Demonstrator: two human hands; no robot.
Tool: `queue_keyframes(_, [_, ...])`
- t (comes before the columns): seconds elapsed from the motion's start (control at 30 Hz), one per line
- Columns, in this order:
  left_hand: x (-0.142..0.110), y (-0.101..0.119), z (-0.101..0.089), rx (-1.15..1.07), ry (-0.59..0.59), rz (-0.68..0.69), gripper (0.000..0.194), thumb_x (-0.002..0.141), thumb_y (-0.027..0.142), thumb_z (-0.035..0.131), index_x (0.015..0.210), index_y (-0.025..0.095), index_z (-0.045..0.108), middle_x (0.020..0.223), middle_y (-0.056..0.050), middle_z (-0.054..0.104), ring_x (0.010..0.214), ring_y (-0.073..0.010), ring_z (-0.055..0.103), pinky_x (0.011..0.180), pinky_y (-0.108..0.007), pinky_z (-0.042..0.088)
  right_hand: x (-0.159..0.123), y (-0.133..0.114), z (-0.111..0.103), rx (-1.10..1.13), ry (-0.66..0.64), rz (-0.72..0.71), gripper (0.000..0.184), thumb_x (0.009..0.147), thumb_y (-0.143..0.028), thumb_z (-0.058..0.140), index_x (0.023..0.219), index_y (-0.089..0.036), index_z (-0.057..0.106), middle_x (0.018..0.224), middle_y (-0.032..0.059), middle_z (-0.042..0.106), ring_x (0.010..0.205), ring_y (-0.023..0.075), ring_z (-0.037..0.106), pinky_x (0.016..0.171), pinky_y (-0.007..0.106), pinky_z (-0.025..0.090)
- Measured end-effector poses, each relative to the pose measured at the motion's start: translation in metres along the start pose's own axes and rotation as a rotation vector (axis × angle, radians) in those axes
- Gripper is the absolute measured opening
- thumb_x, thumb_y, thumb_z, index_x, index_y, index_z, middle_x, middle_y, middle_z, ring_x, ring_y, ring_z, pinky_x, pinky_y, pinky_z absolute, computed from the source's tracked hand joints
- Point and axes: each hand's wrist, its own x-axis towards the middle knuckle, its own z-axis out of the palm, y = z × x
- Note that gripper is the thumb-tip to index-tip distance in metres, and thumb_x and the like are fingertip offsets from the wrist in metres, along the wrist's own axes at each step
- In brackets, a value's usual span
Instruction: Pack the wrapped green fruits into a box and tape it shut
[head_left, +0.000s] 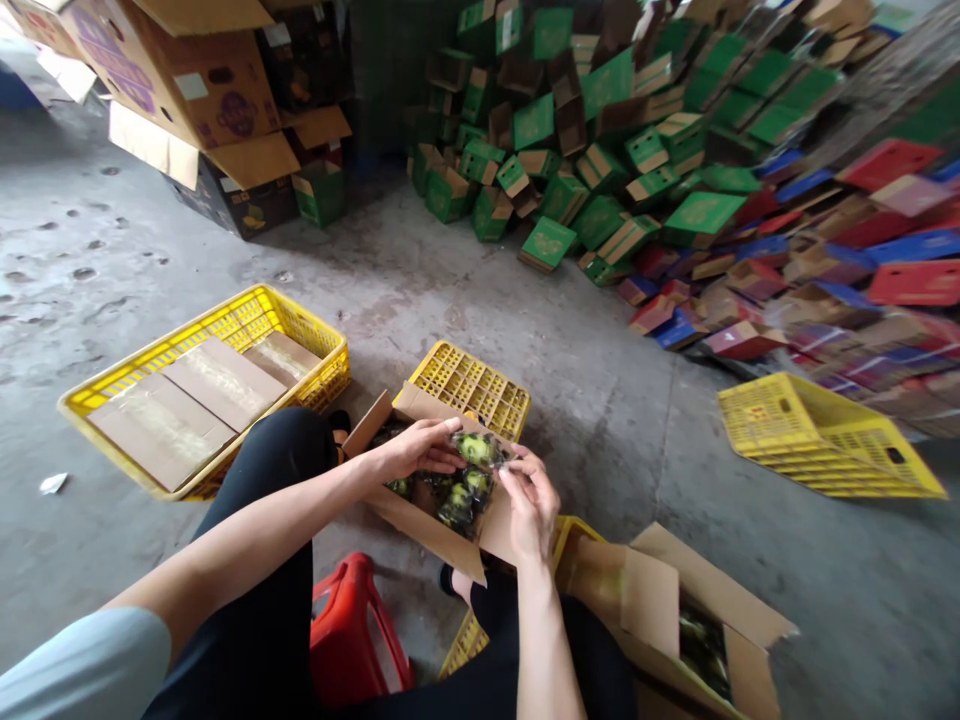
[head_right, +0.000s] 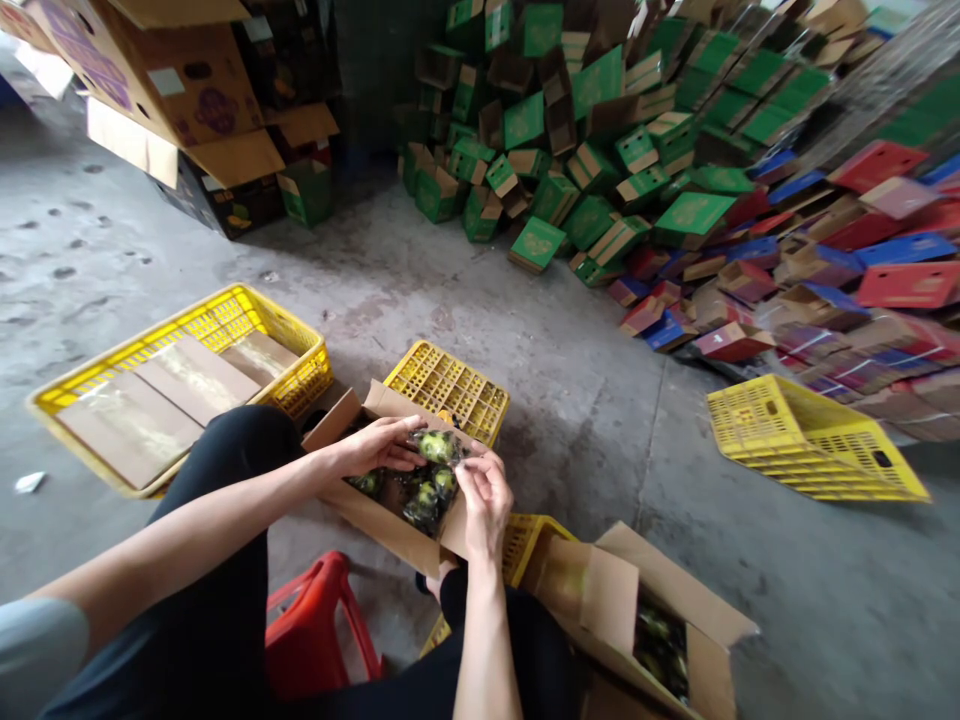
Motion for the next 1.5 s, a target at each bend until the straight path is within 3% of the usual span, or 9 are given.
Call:
queue_keyframes(0.13, [-0.002,-0.002,-0.003,0.026,-0.013,0.038,0.066,0.075,0.051,0.092,0.123,0.018,0.063,0.112,-0.012,0.076,0.084,-0.0251,0.080,0.067,-0.028,0.063,0.001,-0.001,0.002,-0.015,-0.041,-0.035,0.016,0.080,-0.037,0.082,0.082,-0.023,0.074,0.136,0.0086,0.067,0.129,0.0317,0.062,0.108,0.045,0.051])
queue_keyframes(0.3, [0.000,-0.003,-0.006,0.022,0.012,0.151,0.071,0.070,0.044,0.097,0.125,0.019,0.058,0.108,-0.010,0.074,0.083,-0.0208,0.077,0.069,-0.029,0.062,0.001,-0.001,0.004,0.096,-0.041,0.080,0.020,0.082,-0.039,0.081,0.094,-0.024,0.076,0.142,0.0089,0.066,0.126,0.0318,0.065,0.101,0.046,0.056])
queue_keyframes(0.43, [0.001,-0.003,-0.004,0.031,0.008,0.211,0.078,0.065,0.040,0.100,0.129,0.021,0.058,0.111,-0.009,0.072,0.087,-0.0194,0.073,0.072,-0.030,0.061,0.002,-0.003,0.004,0.126,0.025,0.172,0.035,0.087,-0.045,0.075,0.115,-0.025,0.075,0.126,0.0088,0.075,0.110,0.0266,0.072,0.093,0.042,0.058])
queue_keyframes(0.53, [0.000,-0.003,-0.001,0.051,-0.014,0.236,0.081,0.062,0.034,0.101,0.131,0.020,0.061,0.110,-0.008,0.071,0.088,-0.0188,0.070,0.076,-0.031,0.059,0.003,-0.004,0.004,0.065,0.037,0.186,0.047,0.086,-0.050,0.076,0.124,-0.024,0.072,0.127,0.0099,0.075,0.112,0.0277,0.071,0.094,0.041,0.058])
queue_keyframes(0.8, [-0.002,-0.004,0.001,0.206,-0.077,0.280,0.067,0.064,0.028,0.097,0.125,0.016,0.073,0.109,-0.008,0.075,0.099,-0.0225,0.070,0.094,-0.034,0.052,0.002,-0.007,0.002,-0.075,-0.016,0.107,0.030,0.082,-0.049,0.079,0.096,-0.022,0.078,0.097,0.0058,0.079,0.094,0.0254,0.071,0.090,0.038,0.056])
queue_keyframes(1.03, [-0.005,-0.001,0.002,0.269,-0.102,0.319,0.074,0.067,0.030,0.096,0.135,0.021,0.070,0.142,-0.012,0.066,0.123,-0.0282,0.064,0.105,-0.036,0.048,0.000,-0.009,0.000,-0.124,-0.054,0.051,0.023,0.086,-0.046,0.075,0.095,-0.024,0.077,0.094,0.0039,0.078,0.091,0.0242,0.071,0.087,0.036,0.056])
queue_keyframes(1.2, [-0.006,0.001,0.000,0.439,-0.123,0.262,0.066,0.068,0.041,0.094,0.126,0.015,0.075,0.111,-0.011,0.077,0.102,-0.0288,0.072,0.093,-0.037,0.053,0.000,-0.009,0.005,-0.109,-0.065,0.080,0.030,0.084,-0.049,0.078,0.098,-0.023,0.078,0.098,0.0057,0.079,0.094,0.0256,0.072,0.090,0.038,0.057])
queue_keyframes(1.37, [-0.008,0.016,-0.010,0.669,-0.002,0.332,0.059,0.077,0.039,0.085,0.129,0.015,0.074,0.109,-0.009,0.078,0.101,-0.0296,0.071,0.088,-0.034,0.054,0.005,-0.005,0.003,-0.109,-0.008,0.107,0.039,0.083,-0.055,0.077,0.104,-0.022,0.078,0.113,0.0098,0.079,0.109,0.0284,0.072,0.099,0.042,0.055])
queue_keyframes(1.5, [-0.013,0.031,-0.025,1.019,0.181,0.435,0.051,0.076,0.030,0.080,0.126,0.023,0.077,0.116,-0.007,0.077,0.112,-0.0322,0.068,0.098,-0.033,0.051,0.009,0.005,-0.007,-0.408,-0.003,0.036,0.036,0.085,-0.054,0.071,0.103,-0.023,0.078,0.105,0.0115,0.080,0.095,0.0286,0.073,0.092,0.044,0.055])
